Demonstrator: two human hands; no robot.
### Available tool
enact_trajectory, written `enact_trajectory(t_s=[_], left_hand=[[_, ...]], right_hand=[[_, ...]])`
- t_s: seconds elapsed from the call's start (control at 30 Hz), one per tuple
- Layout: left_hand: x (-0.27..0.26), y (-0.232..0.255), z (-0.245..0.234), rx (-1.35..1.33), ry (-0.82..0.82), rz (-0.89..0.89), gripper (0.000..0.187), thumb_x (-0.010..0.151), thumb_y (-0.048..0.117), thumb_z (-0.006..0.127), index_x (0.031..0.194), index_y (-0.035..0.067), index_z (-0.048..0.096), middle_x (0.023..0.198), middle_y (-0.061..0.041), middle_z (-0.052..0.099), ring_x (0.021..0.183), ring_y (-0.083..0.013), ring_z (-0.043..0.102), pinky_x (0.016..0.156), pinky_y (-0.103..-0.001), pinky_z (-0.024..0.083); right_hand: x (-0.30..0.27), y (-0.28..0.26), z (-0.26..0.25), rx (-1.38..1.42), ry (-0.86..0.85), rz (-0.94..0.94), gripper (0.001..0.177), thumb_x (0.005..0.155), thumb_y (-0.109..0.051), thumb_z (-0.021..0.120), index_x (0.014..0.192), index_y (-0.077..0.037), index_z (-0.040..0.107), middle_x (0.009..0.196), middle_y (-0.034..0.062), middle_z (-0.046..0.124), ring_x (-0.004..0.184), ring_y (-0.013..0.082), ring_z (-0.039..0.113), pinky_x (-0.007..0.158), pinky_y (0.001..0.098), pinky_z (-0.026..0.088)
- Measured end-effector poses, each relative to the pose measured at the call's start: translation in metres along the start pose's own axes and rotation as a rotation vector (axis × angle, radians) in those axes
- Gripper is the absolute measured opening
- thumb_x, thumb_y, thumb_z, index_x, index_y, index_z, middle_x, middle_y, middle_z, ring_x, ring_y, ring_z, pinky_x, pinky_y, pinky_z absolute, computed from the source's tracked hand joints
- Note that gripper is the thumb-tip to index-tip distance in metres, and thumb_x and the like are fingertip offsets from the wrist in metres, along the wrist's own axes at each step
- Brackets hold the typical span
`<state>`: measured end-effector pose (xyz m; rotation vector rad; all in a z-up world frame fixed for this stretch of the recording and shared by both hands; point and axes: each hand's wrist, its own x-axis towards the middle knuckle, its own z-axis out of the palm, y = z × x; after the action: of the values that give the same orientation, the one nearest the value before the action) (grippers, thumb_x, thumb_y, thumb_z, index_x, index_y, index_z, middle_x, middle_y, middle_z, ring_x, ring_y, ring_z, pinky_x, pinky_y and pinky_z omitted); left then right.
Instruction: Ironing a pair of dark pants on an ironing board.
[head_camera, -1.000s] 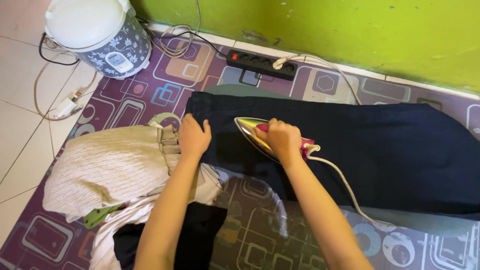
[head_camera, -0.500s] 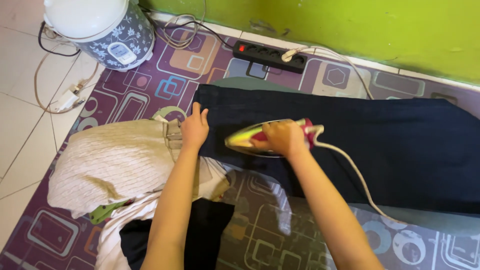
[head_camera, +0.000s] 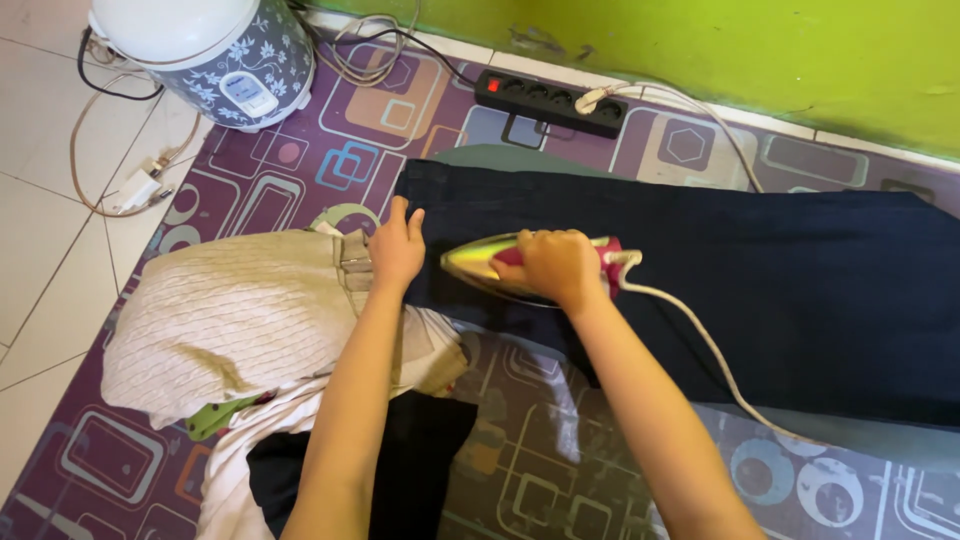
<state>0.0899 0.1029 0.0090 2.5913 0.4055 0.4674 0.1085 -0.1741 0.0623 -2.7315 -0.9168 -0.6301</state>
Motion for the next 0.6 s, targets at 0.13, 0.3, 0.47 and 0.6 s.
enact_trajectory(t_s=[0.13, 0.3, 0.47, 0.6], left_hand=[[0.003, 0.002, -0.002, -0.004, -0.002, -0.001, 0.031, 0.103, 0.037, 0.056, 0.122, 0.012, 0.055, 0.096, -0.023, 0.073, 0.091, -0.0487, 0.067, 0.076, -0.059, 0.049], [0.000, 0.001, 0.000, -0.009, 0.014, 0.030, 0.031, 0.103, 0.037, 0.056, 0.122, 0.012, 0.055, 0.098, -0.022, 0.074, 0.090, -0.0480, 0.067, 0.075, -0.059, 0.050], [-0.001, 0.001, -0.001, 0.028, -0.012, 0.009, 0.031, 0.105, 0.037, 0.055, 0.124, 0.013, 0.055, 0.096, -0.022, 0.073, 0.091, -0.0487, 0.067, 0.074, -0.060, 0.049], [0.000, 0.000, -0.002, -0.002, 0.006, 0.062, 0.031, 0.105, 0.037, 0.054, 0.124, 0.012, 0.055, 0.098, -0.022, 0.073, 0.090, -0.0490, 0.067, 0.073, -0.060, 0.050]], right_hand=[[0.003, 0.005, -0.003, 0.044, 0.017, -0.159, 0.063, 0.081, -0.073, 0.067, 0.063, -0.013, 0.065, 0.052, 0.0069, 0.062, 0.045, 0.0227, 0.064, 0.045, 0.0352, 0.047], [0.008, -0.003, -0.011, 0.094, 0.009, 0.088, 0.057, 0.082, -0.066, 0.070, 0.063, -0.012, 0.070, 0.055, 0.0104, 0.064, 0.049, 0.0273, 0.065, 0.047, 0.0387, 0.051], [0.008, 0.015, -0.011, 0.213, -0.275, 0.174, 0.058, 0.078, -0.066, 0.069, 0.066, -0.009, 0.077, 0.065, 0.0200, 0.069, 0.062, 0.0390, 0.070, 0.058, 0.0487, 0.057], [-0.014, 0.032, -0.026, 0.235, -0.468, 0.257, 0.061, 0.085, -0.065, 0.064, 0.072, -0.008, 0.078, 0.073, 0.0232, 0.072, 0.070, 0.0408, 0.072, 0.066, 0.0501, 0.059]])
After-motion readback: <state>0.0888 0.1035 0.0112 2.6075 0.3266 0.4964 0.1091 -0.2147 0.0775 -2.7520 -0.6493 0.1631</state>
